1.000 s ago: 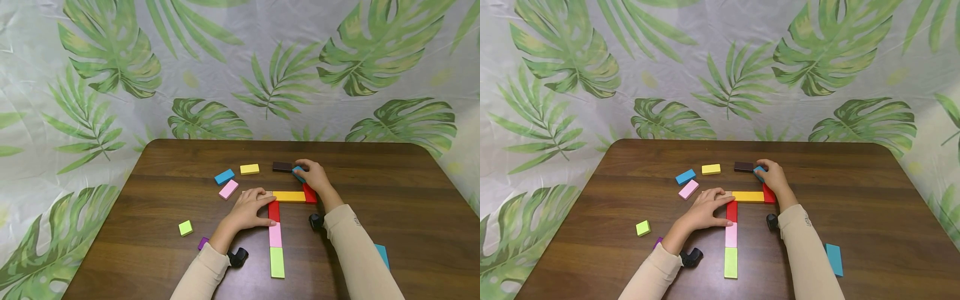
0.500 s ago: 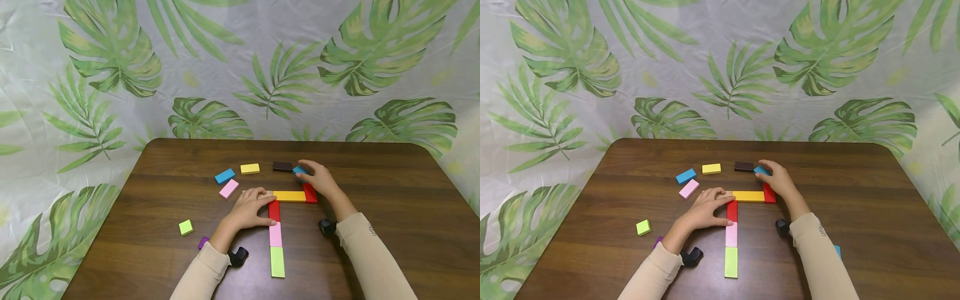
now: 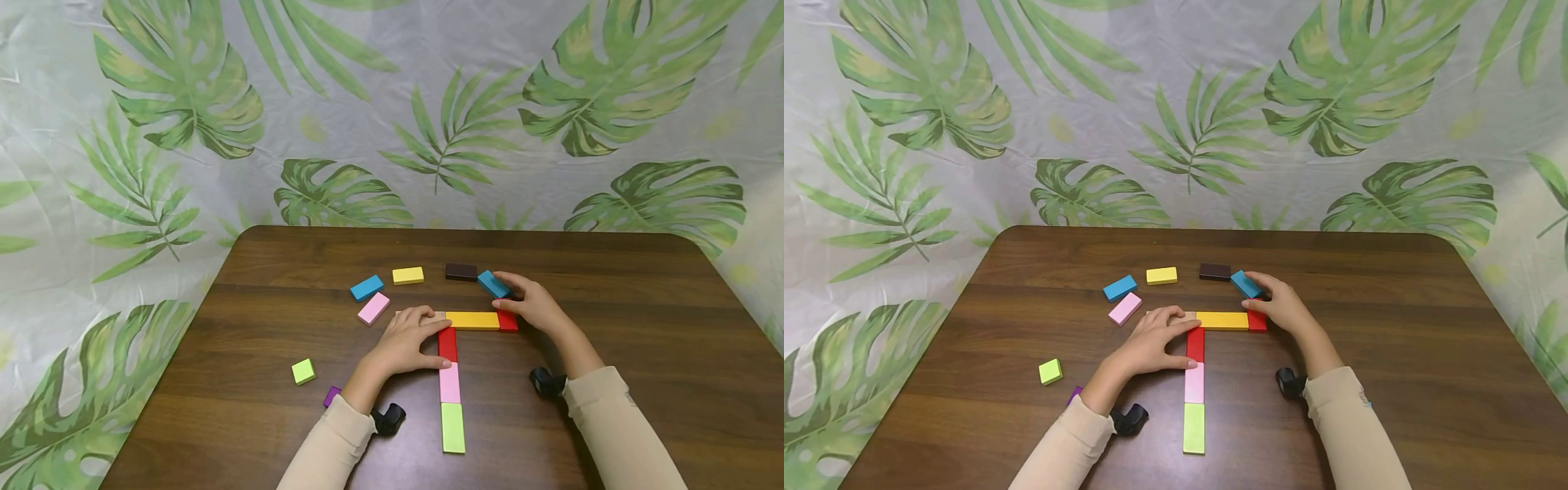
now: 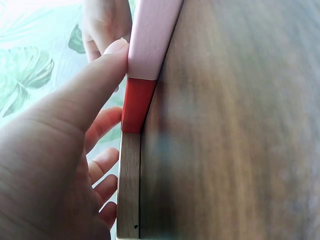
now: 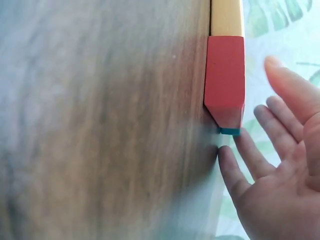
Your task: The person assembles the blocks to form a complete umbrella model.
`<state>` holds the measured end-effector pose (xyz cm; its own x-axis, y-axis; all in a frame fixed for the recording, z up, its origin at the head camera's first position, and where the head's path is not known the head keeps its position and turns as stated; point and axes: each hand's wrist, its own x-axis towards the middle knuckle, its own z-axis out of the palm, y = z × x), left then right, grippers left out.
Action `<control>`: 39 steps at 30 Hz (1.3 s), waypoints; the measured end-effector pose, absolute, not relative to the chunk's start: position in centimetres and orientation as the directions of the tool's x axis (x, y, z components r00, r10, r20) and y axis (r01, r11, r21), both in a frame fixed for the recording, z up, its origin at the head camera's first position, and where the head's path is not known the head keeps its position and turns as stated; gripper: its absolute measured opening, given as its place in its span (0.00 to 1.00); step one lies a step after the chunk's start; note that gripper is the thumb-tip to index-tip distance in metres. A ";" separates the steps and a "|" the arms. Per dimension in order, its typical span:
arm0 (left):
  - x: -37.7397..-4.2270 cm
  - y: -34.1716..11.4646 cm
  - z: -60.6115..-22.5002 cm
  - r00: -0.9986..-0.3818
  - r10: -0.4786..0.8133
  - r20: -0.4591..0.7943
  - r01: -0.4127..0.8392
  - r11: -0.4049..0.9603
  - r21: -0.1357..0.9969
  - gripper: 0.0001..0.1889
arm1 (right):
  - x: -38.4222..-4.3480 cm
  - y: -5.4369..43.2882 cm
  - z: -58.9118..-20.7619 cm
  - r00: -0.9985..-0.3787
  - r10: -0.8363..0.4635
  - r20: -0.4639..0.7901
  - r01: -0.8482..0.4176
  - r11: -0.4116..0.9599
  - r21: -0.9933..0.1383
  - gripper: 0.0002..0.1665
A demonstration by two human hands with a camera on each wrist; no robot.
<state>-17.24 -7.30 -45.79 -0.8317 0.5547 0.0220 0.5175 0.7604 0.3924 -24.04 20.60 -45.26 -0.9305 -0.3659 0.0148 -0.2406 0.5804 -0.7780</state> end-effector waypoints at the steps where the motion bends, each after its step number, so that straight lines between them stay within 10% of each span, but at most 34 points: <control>1: -17.2 -7.3 -45.8 -0.832 0.555 0.020 0.517 0.761 0.393 0.37 | -24.0 20.7 -45.3 -0.929 -0.370 0.014 -0.242 0.577 -0.780 0.38; 39: -17.3 -7.4 -45.3 -0.842 0.519 0.146 0.529 0.744 0.408 0.31 | -23.6 21.3 -45.6 -0.927 -0.372 -0.055 -0.191 0.593 -0.782 0.34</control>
<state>-17.33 -7.42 -45.33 -0.8424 0.5187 0.1458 0.5289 0.7443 0.4078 -23.55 21.26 -45.55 -0.9266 -0.3720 -0.0555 -0.1913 0.5932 -0.7820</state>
